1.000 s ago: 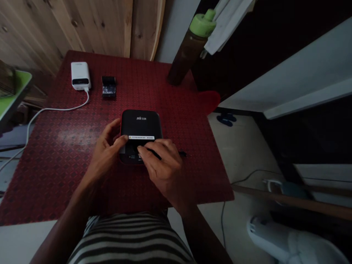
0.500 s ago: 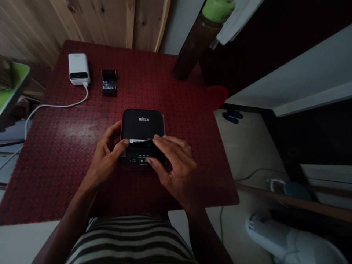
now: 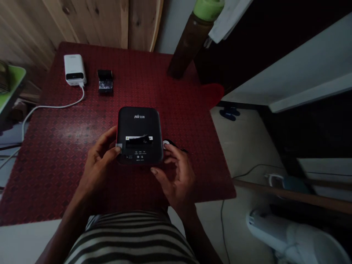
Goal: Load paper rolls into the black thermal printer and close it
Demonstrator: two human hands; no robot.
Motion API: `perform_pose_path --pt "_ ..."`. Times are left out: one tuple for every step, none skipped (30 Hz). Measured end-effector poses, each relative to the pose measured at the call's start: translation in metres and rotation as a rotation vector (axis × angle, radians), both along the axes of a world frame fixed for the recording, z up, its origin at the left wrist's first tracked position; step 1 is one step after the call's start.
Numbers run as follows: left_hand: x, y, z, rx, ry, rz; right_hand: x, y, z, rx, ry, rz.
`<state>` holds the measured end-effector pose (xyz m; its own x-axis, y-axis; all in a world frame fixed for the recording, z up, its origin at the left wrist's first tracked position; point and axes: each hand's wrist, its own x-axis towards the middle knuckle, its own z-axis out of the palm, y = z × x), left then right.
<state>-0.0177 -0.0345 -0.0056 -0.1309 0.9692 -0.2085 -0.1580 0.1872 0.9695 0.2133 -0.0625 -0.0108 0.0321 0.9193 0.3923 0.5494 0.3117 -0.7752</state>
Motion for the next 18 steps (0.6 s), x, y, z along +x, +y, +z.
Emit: perform_pose_path --pt "-0.001 0.0 0.0 -0.002 0.007 -0.001 -0.002 -0.003 -0.003 -0.025 -0.004 -0.005" --pt "-0.002 0.001 0.0 -0.003 0.007 -0.002 -0.004 -0.004 -0.005 -0.039 -0.015 -0.009" --pt "-0.002 0.003 0.0 -0.005 0.003 -0.006 -0.005 -0.005 -0.007 -0.041 -0.027 -0.014" --pt "-0.003 0.004 0.0 -0.004 -0.001 -0.009 -0.007 -0.004 -0.007 -0.037 -0.038 -0.019" --pt "-0.002 0.005 0.0 -0.001 -0.004 -0.011 -0.008 -0.003 -0.007 -0.029 -0.048 -0.022" --pt "-0.002 0.005 0.001 -0.001 -0.006 -0.012 -0.009 -0.002 -0.007 -0.02 -0.056 -0.022" --pt "-0.001 0.005 0.002 -0.003 -0.006 -0.01 -0.009 -0.001 -0.007 -0.01 -0.06 -0.022" --pt "0.001 0.005 0.002 -0.009 -0.004 -0.004 -0.009 0.001 -0.007 -0.002 -0.063 -0.019" --pt "0.002 0.005 0.003 -0.015 -0.002 0.002 -0.008 0.002 -0.007 0.005 -0.064 -0.015" --pt "0.004 0.004 0.004 -0.021 -0.003 0.008 -0.008 0.002 -0.008 0.012 -0.066 -0.011" --pt "0.005 0.004 0.005 -0.024 -0.003 0.012 -0.007 0.003 -0.009 0.021 -0.068 -0.008" --pt "0.006 0.004 0.005 -0.024 0.001 0.016 -0.006 0.003 -0.01 0.029 -0.071 -0.005" --pt "0.006 0.004 0.006 -0.019 0.009 0.019 -0.006 0.003 -0.011 0.034 -0.074 -0.003" --pt "0.007 0.004 0.006 -0.013 0.017 0.021 -0.005 0.003 -0.011 0.035 -0.077 -0.002" --pt "0.007 0.003 0.006 -0.009 0.024 0.023 -0.004 0.003 -0.012 0.036 -0.078 -0.003" --pt "0.007 0.003 0.007 -0.008 0.027 0.025 -0.004 0.004 -0.012 0.034 -0.077 -0.002" --pt "0.008 0.003 0.007 -0.011 0.024 0.028 -0.004 0.004 -0.012 0.032 -0.075 -0.001" --pt "0.008 0.003 0.007 -0.016 0.015 0.027 -0.004 0.004 -0.012 0.032 -0.073 0.001"
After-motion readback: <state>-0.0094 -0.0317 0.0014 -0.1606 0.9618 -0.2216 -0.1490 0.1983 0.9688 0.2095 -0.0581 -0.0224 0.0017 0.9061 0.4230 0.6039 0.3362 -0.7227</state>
